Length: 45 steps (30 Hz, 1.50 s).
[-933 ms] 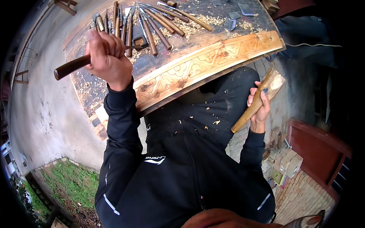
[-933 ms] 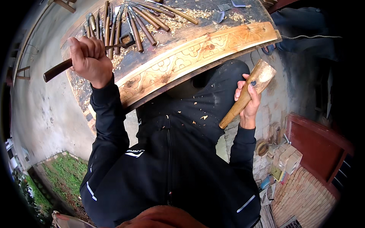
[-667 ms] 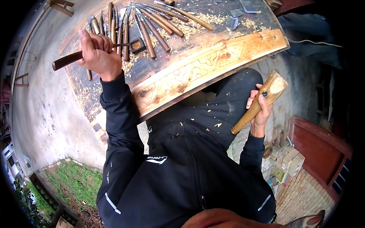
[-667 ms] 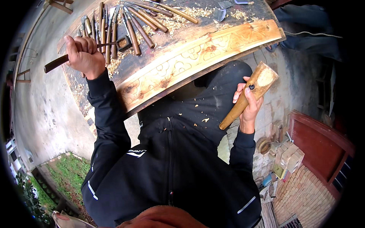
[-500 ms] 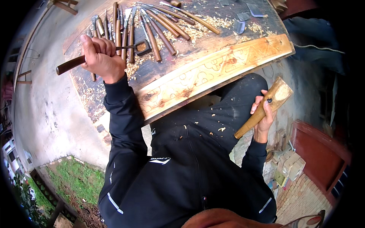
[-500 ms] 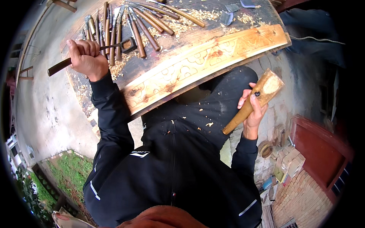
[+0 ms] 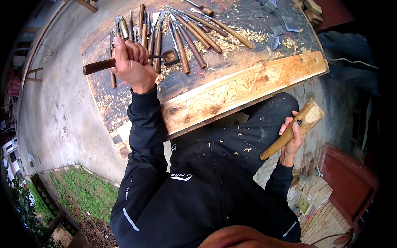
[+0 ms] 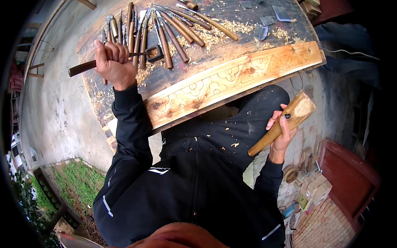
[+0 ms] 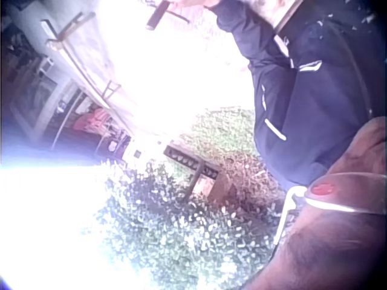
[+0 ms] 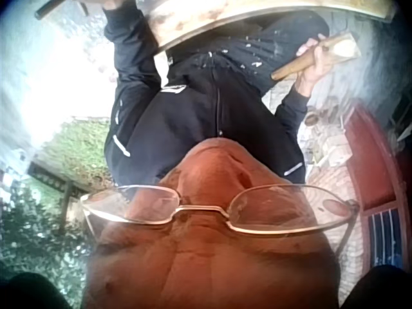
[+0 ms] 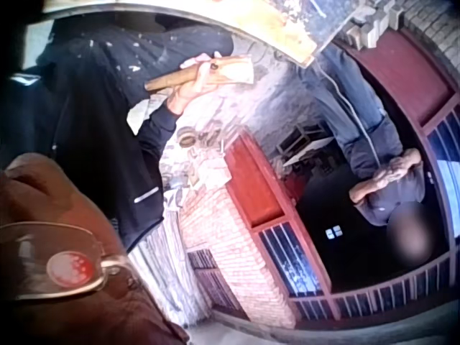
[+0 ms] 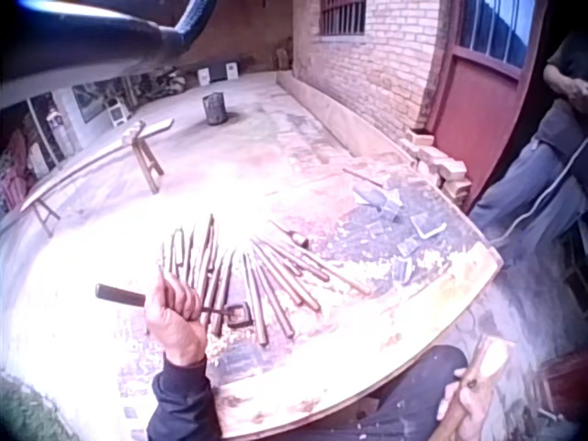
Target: The person uses a wooden mallet and a chisel to carve a decorative pattern into a long plank of wood. They repeatedly strike the chisel to remove wood shavings and refine the design along the plank's length.
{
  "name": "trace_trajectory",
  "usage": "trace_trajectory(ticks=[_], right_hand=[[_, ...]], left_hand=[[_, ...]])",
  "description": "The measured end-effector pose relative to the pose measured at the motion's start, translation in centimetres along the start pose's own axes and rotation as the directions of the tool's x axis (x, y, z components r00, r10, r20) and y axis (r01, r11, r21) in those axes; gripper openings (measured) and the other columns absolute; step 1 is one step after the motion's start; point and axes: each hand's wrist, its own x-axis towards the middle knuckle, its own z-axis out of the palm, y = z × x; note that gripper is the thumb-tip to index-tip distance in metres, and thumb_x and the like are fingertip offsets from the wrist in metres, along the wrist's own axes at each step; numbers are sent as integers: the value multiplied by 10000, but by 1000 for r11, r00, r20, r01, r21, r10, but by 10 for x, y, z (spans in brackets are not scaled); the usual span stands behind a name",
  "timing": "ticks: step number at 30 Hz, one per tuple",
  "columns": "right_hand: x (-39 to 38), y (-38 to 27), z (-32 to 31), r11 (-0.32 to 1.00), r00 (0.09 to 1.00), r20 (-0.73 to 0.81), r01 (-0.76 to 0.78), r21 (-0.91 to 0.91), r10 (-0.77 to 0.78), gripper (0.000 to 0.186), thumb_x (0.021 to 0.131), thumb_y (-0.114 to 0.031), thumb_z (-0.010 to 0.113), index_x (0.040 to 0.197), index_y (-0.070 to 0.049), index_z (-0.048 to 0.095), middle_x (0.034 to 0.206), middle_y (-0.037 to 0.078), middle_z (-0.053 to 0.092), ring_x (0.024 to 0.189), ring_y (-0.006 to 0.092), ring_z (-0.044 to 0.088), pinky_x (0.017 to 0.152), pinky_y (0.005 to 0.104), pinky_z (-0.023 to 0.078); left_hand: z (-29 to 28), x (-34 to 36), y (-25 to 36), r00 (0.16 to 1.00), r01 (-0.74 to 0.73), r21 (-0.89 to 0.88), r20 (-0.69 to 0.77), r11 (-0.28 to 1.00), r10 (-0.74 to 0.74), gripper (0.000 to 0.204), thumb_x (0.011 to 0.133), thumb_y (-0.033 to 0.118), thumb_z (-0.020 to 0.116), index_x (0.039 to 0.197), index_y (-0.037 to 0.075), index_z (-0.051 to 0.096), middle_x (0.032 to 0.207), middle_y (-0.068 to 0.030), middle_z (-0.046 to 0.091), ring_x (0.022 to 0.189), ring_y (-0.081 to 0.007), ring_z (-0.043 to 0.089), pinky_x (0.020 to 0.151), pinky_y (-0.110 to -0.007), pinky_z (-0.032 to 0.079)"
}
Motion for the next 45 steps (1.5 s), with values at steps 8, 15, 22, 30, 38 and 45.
trace_trajectory(ticks=[8, 15, 22, 30, 38, 45], right_hand=[[-1, 3, -1, 1000, 1000, -10, 11, 3, -11, 474, 995, -177, 595, 1359, 103, 477, 912, 153, 629, 643, 180, 620, 546, 285, 526], [0, 3, -1, 1000, 1000, -19, 21, -5, -21, 453, 992, -172, 593, 1340, 103, 501, 904, 149, 636, 636, 178, 621, 543, 290, 526], [-2, 5, -3, 997, 998, -31, 45, -55, -47, 448, 1020, -195, 554, 1356, 97, 502, 920, 146, 631, 650, 169, 616, 538, 271, 513], [-1, 3, 2, 999, 998, -51, 37, 5, -37, 456, 979, -176, 628, 1325, 98, 515, 879, 133, 639, 629, 171, 626, 532, 283, 519], [0, 1, 2, 999, 998, -47, 42, -11, -42, 444, 989, -182, 624, 1327, 87, 522, 878, 124, 640, 632, 167, 631, 531, 281, 521], [-2, 1, 1, 999, 998, -42, 38, -3, -38, 447, 993, -186, 619, 1332, 89, 520, 877, 124, 637, 641, 165, 638, 528, 277, 523]], left_hand=[[9, -2, -5, 994, -49, 68, 101, 996, 42, 525, 1087, 227, 568, 614, 110, 373, 513, 26, 307, 423, -67, 253, 399, -271, 191], [3, -1, -2, 995, -62, -51, 78, 997, 66, 570, 1110, 286, 539, 607, 118, 330, 511, 13, 291, 420, -84, 255, 398, -272, 197], [9, 10, 55, 993, -10, 542, 104, 840, -56, 478, 1000, 246, 736, 617, 126, 477, 556, 63, 423, 469, -33, 336, 442, -241, 227], [-4, 1, 31, 771, -403, 914, 372, 57, -518, 489, 704, 287, 948, 1046, 87, 661, 867, -118, 702, 805, -295, 685, 731, -439, 515], [-23, 5, -3, 743, -474, 879, 433, 57, -510, 501, 747, 227, 887, 1177, 103, 661, 914, -152, 757, 891, -374, 727, 768, -470, 545], [-21, 21, -30, 754, -563, 825, 491, -45, -436, 504, 775, 183, 856, 1204, 115, 599, 991, -124, 765, 905, -368, 730, 768, -471, 553]])
